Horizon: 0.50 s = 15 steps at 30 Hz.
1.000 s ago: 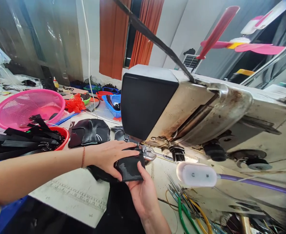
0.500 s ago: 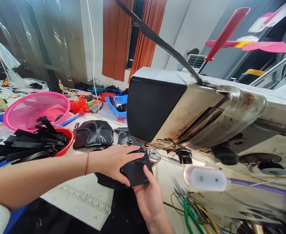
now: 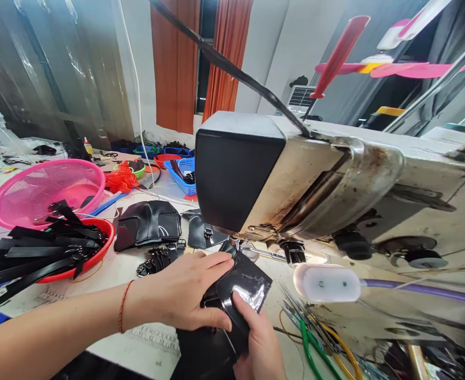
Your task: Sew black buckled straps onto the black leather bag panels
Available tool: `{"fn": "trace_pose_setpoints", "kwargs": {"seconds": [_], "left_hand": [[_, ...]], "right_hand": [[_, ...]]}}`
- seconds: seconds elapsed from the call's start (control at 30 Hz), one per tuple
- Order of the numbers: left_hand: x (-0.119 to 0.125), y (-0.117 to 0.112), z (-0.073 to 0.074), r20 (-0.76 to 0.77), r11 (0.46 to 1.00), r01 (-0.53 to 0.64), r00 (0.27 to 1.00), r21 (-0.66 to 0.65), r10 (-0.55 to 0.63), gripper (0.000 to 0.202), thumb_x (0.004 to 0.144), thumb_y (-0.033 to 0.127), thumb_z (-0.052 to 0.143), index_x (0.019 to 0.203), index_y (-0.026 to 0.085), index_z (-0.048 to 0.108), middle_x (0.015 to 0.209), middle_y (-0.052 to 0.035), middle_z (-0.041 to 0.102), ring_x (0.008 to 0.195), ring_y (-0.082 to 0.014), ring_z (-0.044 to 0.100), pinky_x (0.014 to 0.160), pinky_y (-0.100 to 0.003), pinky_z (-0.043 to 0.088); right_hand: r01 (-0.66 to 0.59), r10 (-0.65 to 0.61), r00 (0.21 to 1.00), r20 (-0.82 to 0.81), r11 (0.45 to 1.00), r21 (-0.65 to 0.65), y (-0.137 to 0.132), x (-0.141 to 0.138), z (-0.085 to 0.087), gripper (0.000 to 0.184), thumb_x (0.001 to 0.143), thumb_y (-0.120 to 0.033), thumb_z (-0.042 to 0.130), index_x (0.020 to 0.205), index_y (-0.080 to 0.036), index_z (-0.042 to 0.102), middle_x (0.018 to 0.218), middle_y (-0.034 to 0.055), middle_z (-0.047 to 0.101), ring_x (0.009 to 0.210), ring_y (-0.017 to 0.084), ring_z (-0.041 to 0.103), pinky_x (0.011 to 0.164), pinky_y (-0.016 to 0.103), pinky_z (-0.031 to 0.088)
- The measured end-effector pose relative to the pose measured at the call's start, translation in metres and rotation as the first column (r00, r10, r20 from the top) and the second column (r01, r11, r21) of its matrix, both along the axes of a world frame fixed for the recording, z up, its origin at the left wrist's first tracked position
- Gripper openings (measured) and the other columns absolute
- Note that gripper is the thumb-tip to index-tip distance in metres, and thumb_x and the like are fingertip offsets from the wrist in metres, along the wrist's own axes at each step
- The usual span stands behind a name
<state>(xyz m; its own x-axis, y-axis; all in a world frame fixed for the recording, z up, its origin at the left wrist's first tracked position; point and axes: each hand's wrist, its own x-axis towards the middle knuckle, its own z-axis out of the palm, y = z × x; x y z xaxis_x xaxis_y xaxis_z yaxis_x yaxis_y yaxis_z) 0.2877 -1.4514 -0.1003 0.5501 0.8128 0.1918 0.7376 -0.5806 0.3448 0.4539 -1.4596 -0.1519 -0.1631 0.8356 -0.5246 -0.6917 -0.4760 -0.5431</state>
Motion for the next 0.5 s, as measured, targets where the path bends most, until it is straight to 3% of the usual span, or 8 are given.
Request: {"fn": "trace_pose_setpoints", "kwargs": {"seconds": [0.2, 0.37, 0.5], "left_hand": [[0.007, -0.007, -0.008, 0.06, 0.998, -0.068, 0.996, 0.0, 0.068, 0.098, 0.075, 0.08, 0.049, 0.147, 0.015, 0.034, 0.149, -0.0181, 0.04, 0.128, -0.036, 0.048, 0.103, -0.047, 0.042], [0.008, -0.014, -0.016, 0.078, 0.994, -0.105, 0.991, -0.008, 0.105, 0.098, 0.073, 0.082, 0.049, 0.145, 0.016, 0.039, 0.151, -0.0172, 0.039, 0.128, -0.0371, 0.046, 0.107, -0.052, 0.037], [0.019, -0.016, -0.015, 0.068, 0.988, -0.154, 0.986, -0.011, 0.155, 0.101, 0.07, 0.084, 0.05, 0.143, 0.016, 0.041, 0.15, -0.0176, 0.04, 0.122, -0.0397, 0.049, 0.103, -0.055, 0.04]], "right_hand": [[-0.162, 0.159, 0.986, 0.055, 0.985, 0.058, 0.009, 0.021, -0.014, 0.045, 0.065, -0.033, 0.083, 0.106, -0.018, 0.07, 0.094, 0.0102, 0.077, 0.078, 0.031, 0.073, 0.075, 0.046, 0.058], [-0.087, 0.082, 0.994, 0.069, 0.993, 0.074, 0.014, 0.027, -0.016, 0.043, 0.063, -0.032, 0.084, 0.103, -0.02, 0.072, 0.09, 0.009, 0.077, 0.076, 0.03, 0.073, 0.076, 0.047, 0.057], [-0.139, 0.137, 0.989, 0.06, 0.99, 0.021, 0.019, 0.034, -0.004, 0.032, 0.061, -0.031, 0.084, 0.087, -0.016, 0.073, 0.084, 0.011, 0.076, 0.069, 0.03, 0.072, 0.072, 0.047, 0.057]]}}
